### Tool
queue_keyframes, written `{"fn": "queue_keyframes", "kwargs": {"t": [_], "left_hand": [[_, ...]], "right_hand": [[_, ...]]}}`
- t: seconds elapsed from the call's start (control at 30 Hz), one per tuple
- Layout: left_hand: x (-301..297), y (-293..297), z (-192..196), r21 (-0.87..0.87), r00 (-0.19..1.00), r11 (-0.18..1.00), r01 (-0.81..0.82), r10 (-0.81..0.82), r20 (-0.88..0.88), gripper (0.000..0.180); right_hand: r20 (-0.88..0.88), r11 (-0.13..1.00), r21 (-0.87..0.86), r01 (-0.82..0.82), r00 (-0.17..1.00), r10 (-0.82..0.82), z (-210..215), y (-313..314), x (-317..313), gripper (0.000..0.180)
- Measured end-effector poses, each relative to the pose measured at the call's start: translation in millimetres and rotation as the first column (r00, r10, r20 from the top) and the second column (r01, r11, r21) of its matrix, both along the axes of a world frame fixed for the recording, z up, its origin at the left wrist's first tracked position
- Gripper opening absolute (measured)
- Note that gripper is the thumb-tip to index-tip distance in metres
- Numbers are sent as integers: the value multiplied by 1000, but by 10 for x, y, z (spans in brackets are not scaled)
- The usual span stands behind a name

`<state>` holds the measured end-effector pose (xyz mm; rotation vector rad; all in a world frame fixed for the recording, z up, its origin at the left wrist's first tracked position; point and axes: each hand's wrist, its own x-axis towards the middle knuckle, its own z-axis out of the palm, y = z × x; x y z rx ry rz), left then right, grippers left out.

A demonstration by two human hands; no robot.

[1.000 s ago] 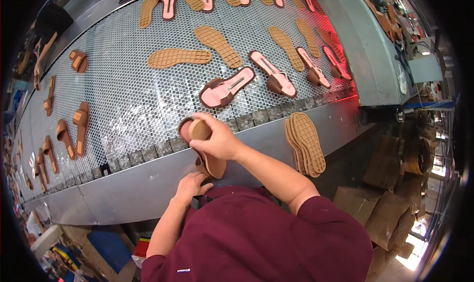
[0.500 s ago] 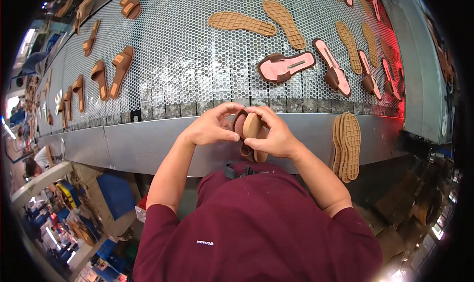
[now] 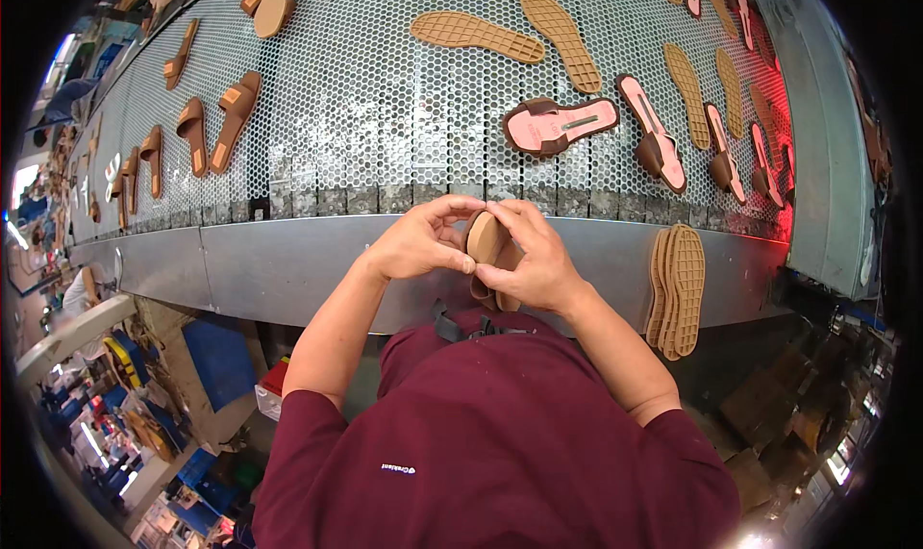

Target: The recorder is assembling shoe components by pressing the upper onto the sole on a conveyor belt.

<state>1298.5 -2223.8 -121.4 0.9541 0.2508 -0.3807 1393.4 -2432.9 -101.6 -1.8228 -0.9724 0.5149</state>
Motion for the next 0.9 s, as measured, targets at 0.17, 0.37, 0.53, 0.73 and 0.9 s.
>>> {"fn": "queue_keyframes", "kwargs": {"t": [0.17, 0.37, 0.53, 0.73, 0.9], "left_hand": [[26, -63, -26, 1, 1000, 1000, 2, -2, -12, 79], [52, -193, -19, 101, 1000, 995, -9, 10, -12, 70], [29, -438, 91, 389, 993, 914, -117, 107, 49, 54], [-34, -515, 147, 322, 970, 921, -218, 241, -31, 41], [-28, -519, 207, 523, 984, 834, -177, 157, 83, 38]], "right_hand": [[-1, 1000, 13, 10, 1000, -10, -31, -47, 24, 72], [32, 997, 12, 73, 997, -73, -103, -81, -27, 74], [-49, 998, -8, 57, 997, -57, -149, -183, 9, 77], [-538, 998, 42, 55, 843, -23, -90, -288, 364, 66], [-422, 991, -15, -130, 900, 112, 32, -170, 465, 37]]}}
